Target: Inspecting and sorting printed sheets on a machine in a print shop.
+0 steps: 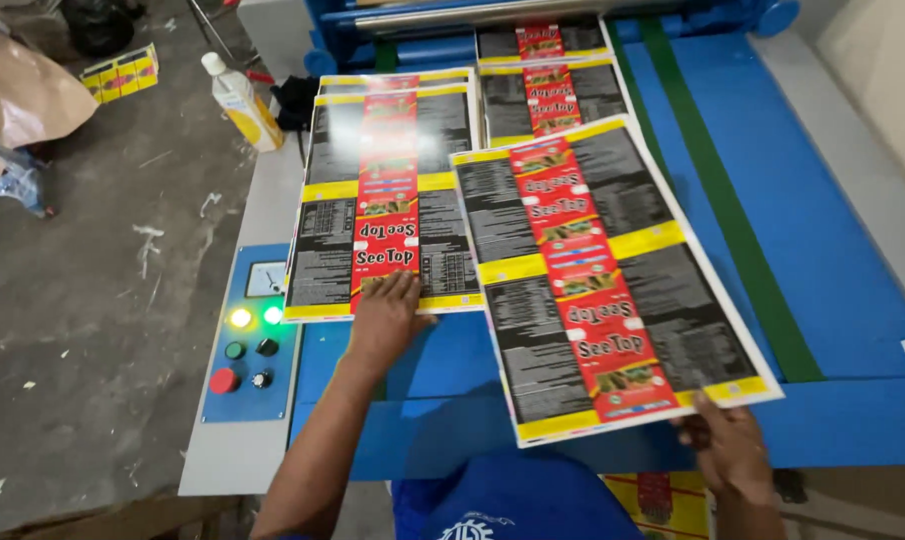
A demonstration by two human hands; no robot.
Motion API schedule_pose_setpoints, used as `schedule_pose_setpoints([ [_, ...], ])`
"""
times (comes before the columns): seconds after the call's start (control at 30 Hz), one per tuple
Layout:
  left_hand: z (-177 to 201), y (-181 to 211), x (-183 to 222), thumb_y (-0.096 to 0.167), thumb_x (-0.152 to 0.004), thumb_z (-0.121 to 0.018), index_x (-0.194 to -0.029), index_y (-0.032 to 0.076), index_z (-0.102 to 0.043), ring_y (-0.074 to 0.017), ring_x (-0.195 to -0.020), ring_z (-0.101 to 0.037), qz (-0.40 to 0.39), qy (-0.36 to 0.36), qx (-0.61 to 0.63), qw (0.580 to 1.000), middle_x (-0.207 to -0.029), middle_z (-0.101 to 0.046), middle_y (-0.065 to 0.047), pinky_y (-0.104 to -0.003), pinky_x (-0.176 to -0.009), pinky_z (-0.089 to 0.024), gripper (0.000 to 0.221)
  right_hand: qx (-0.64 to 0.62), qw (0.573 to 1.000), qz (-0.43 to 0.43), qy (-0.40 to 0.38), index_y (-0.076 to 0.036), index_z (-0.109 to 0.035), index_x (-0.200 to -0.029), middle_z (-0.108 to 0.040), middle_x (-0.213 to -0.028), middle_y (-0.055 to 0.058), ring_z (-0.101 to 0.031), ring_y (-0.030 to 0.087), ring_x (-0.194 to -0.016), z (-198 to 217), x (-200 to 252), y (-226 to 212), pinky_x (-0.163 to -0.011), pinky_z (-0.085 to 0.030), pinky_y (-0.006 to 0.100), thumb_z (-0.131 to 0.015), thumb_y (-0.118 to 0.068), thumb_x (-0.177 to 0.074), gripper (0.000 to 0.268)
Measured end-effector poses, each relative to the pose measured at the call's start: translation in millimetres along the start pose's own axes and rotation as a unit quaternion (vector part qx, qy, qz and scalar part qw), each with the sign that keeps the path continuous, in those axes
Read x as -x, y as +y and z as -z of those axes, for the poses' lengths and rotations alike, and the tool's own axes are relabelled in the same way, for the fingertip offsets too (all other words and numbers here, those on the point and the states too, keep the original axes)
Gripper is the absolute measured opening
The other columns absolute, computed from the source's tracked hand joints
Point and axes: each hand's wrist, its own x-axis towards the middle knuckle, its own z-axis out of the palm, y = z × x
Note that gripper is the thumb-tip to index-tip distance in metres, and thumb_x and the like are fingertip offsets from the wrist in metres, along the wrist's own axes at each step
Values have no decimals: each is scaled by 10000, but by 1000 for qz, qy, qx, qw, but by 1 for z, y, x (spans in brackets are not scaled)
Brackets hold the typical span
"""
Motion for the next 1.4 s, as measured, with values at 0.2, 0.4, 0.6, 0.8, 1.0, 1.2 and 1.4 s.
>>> schedule_pose_setpoints([
  [0.2, -27, -39, 20, 304, -965, -631, -1112, 71, -698, -329, -1021, -723, 9, -81, -54, 995, -1110, -735, -168, -453, -796, -580, 284, -4, 999, -30, 40, -46, -594, -1002, -634, -812, 97, -536, 167, -624, 75, 4, 39, -530, -442, 336, -674, -181, -1099, 185],
  [0.4, 24, -22, -10, 324, -943, -714, -816, 128, -745, -364, -647, -676, 95, -11, 21, 995, -723, -693, -141, -500, -563, -518, 236, 7, 992, -64, 106, -130, -596, -1198, -696, -932, 48, -651, 170, -727, 54, 39, 13, -554, -459, 330, -607, -147, -1022, 177],
  [0.6, 37, -8, -14, 403, -886, -789, -763, 99, -735, -344, -649, -674, 105, -53, 28, 993, -711, -692, -119, -490, -585, -512, 333, 26, 997, -40, 60, -82, -619, -1188, -710, -948, 75, -658, 174, -733, 50, 40, 15, -565, -460, 324, -576, -159, -1076, 142],
  [0.8, 37, -10, -4, 364, -886, -739, -876, 82, -757, -322, -768, -705, 2, -90, 63, 994, -844, -739, -103, -469, -651, -535, 283, 53, 998, -34, 20, -47, -628, -1152, -714, -945, 83, -669, 168, -759, 22, 30, 9, -576, -475, 316, -581, -157, -1064, 149],
  [1.0, 32, -13, 0, 270, -932, -707, -963, 78, -772, -344, -788, -709, 25, -92, 57, 994, -908, -752, -133, -479, -700, -552, 205, 98, 995, -8, -25, 40, -632, -1135, -712, -924, 152, -687, 205, -747, -1, -31, 9, -573, -487, 314, -595, -179, -1097, 225],
  [1.2, 38, -25, -1, 206, -944, -698, -992, 87, -771, -385, -829, -704, 80, -89, 125, 985, -929, -746, -156, -498, -737, -558, 148, 64, 996, 12, -69, -6, -611, -1230, -714, -978, 136, -697, 197, -791, -33, -71, -15, -571, -481, 320, -581, -203, -1093, 242],
  [1.4, 69, -30, -1, 70, -948, -694, -1083, 40, -748, -406, -907, -711, 146, 117, 85, 979, -1041, -740, -193, -489, -785, -574, 148, 48, 997, -58, -6, -24, -541, -1380, -733, -1129, 136, -714, 223, -888, -25, -50, -14, -652, -511, 335, -520, -238, -1077, 371],
])
